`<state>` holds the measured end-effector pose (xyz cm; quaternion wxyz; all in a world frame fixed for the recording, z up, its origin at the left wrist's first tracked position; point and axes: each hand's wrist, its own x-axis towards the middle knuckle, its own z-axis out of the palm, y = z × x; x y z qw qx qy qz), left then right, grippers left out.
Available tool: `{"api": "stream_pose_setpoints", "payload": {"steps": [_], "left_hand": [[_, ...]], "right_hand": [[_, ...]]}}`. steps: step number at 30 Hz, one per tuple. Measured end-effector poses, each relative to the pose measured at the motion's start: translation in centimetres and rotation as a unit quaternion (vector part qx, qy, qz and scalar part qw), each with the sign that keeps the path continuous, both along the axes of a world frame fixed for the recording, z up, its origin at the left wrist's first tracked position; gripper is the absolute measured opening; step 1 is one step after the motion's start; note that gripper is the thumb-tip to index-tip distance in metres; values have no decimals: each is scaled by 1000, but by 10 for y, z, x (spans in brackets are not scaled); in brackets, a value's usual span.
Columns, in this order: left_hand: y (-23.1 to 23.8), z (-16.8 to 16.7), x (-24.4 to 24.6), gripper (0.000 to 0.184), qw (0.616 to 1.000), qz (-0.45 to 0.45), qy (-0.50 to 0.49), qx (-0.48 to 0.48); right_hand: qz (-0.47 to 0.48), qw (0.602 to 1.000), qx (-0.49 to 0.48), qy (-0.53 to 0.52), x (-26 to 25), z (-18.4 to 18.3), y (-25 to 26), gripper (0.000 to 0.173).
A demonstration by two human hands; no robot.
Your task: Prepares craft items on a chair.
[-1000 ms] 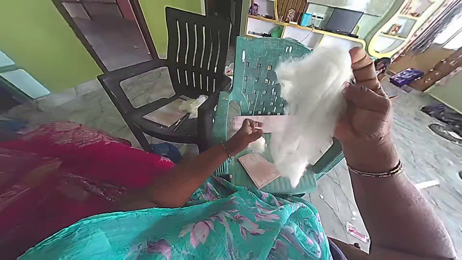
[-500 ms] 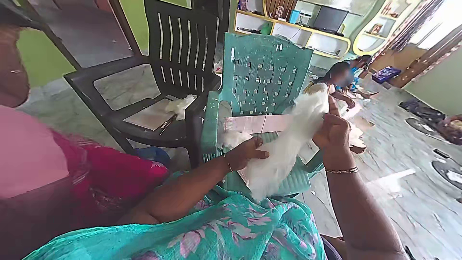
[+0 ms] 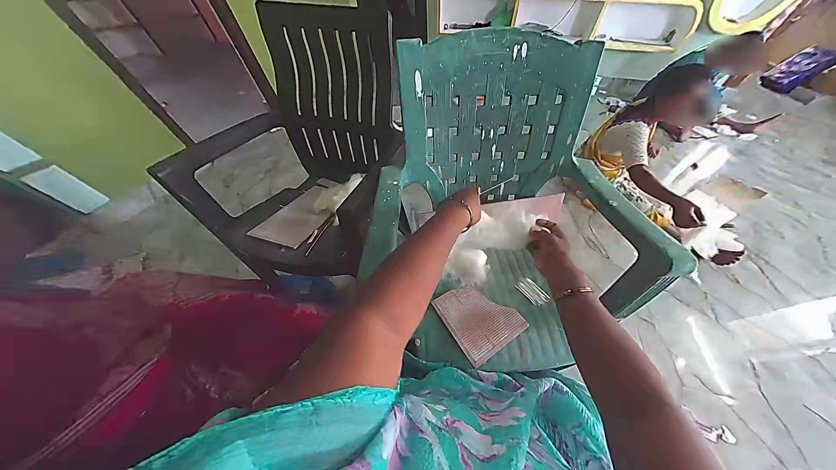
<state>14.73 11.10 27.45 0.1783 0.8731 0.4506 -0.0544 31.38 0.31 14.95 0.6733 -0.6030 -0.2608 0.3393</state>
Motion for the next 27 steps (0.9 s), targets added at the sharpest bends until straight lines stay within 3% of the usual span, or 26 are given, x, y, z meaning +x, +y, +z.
{"api": "stream_pose_setpoints", "payload": {"steps": [3,7,9,11,13,16,20,23,27], "left_hand": [[19,-32,9,36,996,74,4,-41],[45,-75,3,44,990,131,20,-53],[54,-90,0,56,983,180,35,-27],[63,-97,0,72,975,222,29,2],[74,-100,-1,78,973,231,-5,22],[77,-88,1,64,972,207,-45,97],[93,-94,3,51,987,69,-22,140],[99,-102,5,45,992,16,34,116],[106,-106,8,47,993,23,38,107]], "right_hand": [[25,999,-27,24,-6,-19,24,56],[25,997,-75,5,6,-52,52,66],[40,978,-154,-136,20,-61,59,65],[56,930,-218,-290,29,-60,59,62],[58,888,-269,-369,36,-62,63,61],[40,857,-275,-434,31,-59,64,45],[84,852,-152,-494,7,-63,71,29],[162,853,-97,-487,-17,-68,77,33],[268,827,-142,-473,-33,-70,80,38]]}}
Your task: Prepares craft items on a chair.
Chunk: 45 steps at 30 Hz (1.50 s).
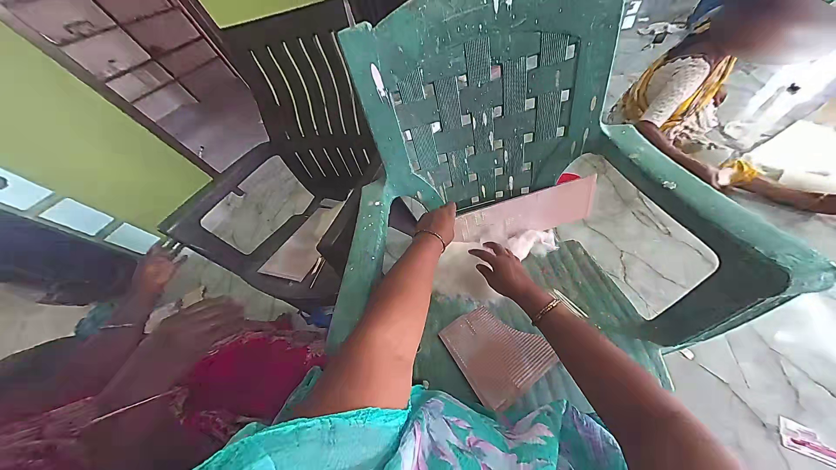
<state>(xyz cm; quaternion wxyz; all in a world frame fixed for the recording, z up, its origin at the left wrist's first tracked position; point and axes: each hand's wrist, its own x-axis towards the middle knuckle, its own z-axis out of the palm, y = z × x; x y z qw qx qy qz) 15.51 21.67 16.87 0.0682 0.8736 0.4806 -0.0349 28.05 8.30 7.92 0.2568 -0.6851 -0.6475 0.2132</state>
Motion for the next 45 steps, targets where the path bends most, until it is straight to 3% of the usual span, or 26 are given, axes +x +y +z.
{"api": "stream_pose_setpoints", "payload": {"steps": [8,12,21,25,28,30,32,38,45], "left_hand": [[-18,62,20,47,999,-30,30,14],[-30,77,27,41,998,-49,33,21],[-31,34,8,33,999,3,50,-13],[-29,24,5,29,999,-2,46,18],[-26,16,5,29,998,-3,40,39],[-23,6,3,30,998,-2,25,50],[-19,0,2,31,999,4,20,50],[-18,-10,2,30,998,21,-14,63],[-39,-4,10,35,992,57,-91,60]], "right_hand": [[81,986,-92,-112,-6,-7,16,49],[87,979,-128,-133,-6,-13,29,58],[61,987,-98,-114,-3,-1,13,49],[-68,992,-29,-106,3,9,-16,36],[-163,980,-63,-97,12,10,-24,55],[-191,970,-108,-101,20,3,-20,71],[-193,966,-137,-107,26,-7,-12,76],[-159,974,-94,-133,44,-33,12,59],[-222,966,-69,-114,41,-5,-19,53]]}}
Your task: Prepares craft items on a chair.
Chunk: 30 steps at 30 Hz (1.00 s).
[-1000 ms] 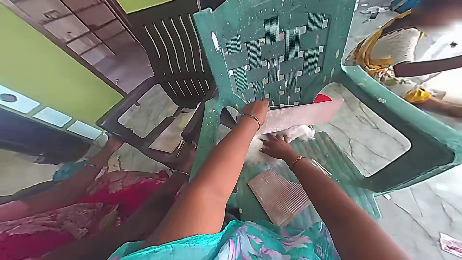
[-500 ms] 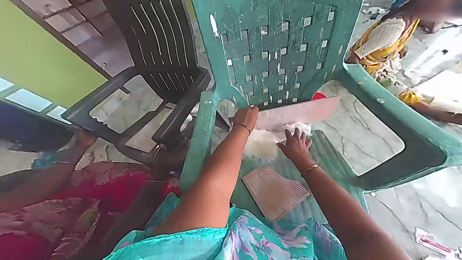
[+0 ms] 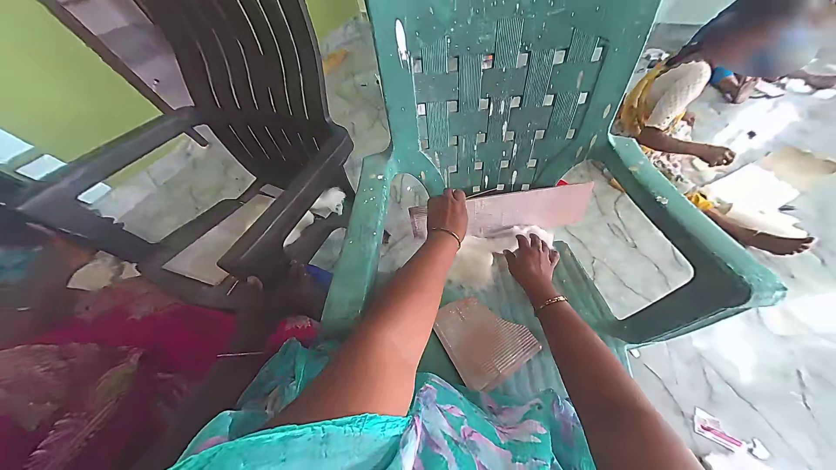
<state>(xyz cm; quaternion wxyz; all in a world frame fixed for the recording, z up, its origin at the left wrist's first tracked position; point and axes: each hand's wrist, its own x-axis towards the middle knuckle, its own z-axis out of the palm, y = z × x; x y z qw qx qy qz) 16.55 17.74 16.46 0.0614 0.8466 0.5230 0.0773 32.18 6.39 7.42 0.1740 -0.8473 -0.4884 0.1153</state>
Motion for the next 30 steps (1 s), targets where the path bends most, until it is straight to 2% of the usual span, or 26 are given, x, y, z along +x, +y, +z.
{"api": "stream_pose_setpoints", "payload": {"steps": [4,8,11,12,14,17,20,24,30], "left_hand": [[-53,5,-1,40,994,-22,-76,-69],[-111,7,-20,52,983,-83,-63,-151],[-146,1,-58,40,962,-146,-49,-225],[-153,-4,-73,41,954,-160,-61,-245],[-162,-17,-104,43,939,-160,-115,-281],[-167,-48,-142,40,909,-159,-257,-288],[-169,-79,-159,37,871,-157,-365,-291],[-174,-107,-172,36,829,-166,-405,-348],[-169,-101,-182,37,824,-222,-371,-367]], "right_hand": [[103,990,-96,-2,11,-6,-17,63],[70,996,42,29,8,7,-29,50],[24,993,97,56,-4,21,-34,39],[25,993,101,61,-9,26,-36,35],[36,992,101,70,-25,42,-41,30],[59,983,147,88,-60,59,-46,25],[126,966,221,53,-88,45,-31,21],[215,953,213,-5,-105,9,0,28],[231,951,204,-33,-105,-12,30,19]]}}
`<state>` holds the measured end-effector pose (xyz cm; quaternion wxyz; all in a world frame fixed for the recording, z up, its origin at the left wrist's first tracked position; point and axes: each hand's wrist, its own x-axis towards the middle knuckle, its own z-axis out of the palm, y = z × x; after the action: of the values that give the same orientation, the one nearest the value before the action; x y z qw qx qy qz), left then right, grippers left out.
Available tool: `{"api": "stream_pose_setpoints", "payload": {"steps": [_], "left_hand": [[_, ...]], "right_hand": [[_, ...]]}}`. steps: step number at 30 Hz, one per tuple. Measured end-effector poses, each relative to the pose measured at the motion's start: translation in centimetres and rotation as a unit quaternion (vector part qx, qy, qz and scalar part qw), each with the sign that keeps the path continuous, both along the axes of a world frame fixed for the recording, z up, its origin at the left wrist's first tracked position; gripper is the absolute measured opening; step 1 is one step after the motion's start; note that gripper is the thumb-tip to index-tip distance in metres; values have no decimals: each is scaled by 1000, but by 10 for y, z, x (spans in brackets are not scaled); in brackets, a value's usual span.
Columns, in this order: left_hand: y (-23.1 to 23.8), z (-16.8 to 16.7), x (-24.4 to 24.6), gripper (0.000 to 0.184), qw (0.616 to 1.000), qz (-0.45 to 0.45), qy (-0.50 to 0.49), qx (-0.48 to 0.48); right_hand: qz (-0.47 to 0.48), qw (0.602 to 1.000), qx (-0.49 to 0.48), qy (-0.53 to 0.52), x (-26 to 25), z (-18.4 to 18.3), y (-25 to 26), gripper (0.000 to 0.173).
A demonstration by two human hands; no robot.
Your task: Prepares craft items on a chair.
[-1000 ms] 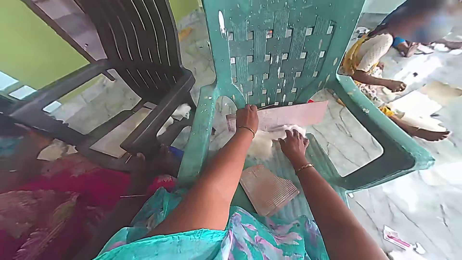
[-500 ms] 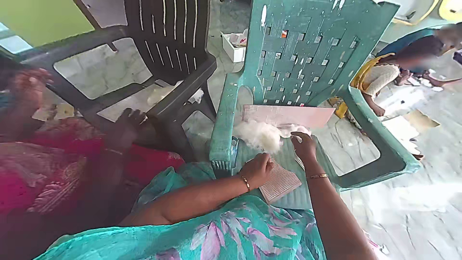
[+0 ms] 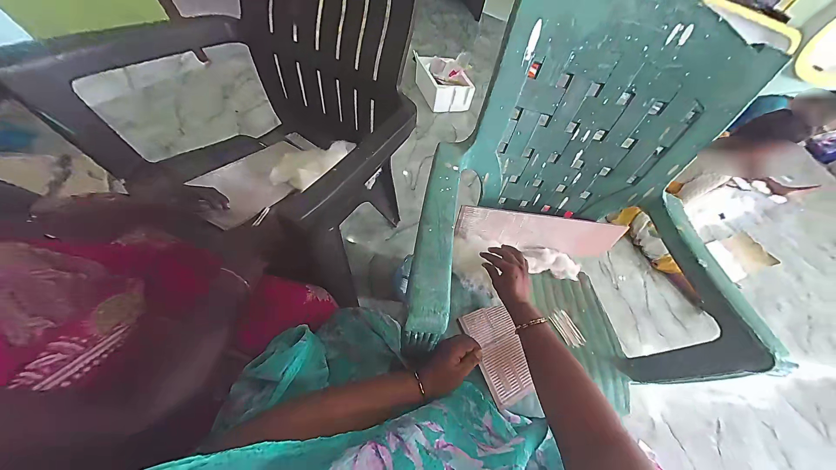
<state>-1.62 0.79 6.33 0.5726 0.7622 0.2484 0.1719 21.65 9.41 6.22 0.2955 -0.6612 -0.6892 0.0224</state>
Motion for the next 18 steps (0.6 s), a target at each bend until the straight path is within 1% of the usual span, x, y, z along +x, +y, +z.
{"api": "stream_pose_setpoints", "payload": {"steps": [3,7,10,12,13,14,16,18], "left_hand": [[2,-5,-1,37,999,-18,-26,13],[2,-11,-1,36,998,-14,-54,35],[-1,-9,-2,36,998,-2,-50,35],[-2,-8,-2,38,998,8,-42,36],[-2,-7,-2,39,999,10,-36,31],[-3,-7,-2,40,999,12,-32,21],[-4,-7,-1,38,999,20,-36,5],[-6,-6,0,36,998,31,-45,-12]], "right_hand": [[-5,999,34,22,-1,-1,3,14],[5,992,114,58,-3,1,-13,10],[4,986,126,106,0,5,-35,7],[-25,977,118,175,1,13,-49,6],[-56,967,94,230,0,20,-57,8],[-90,946,69,305,-1,28,-65,8],[-120,883,59,450,1,37,-77,7],[-135,819,52,556,3,49,-92,9]]}}
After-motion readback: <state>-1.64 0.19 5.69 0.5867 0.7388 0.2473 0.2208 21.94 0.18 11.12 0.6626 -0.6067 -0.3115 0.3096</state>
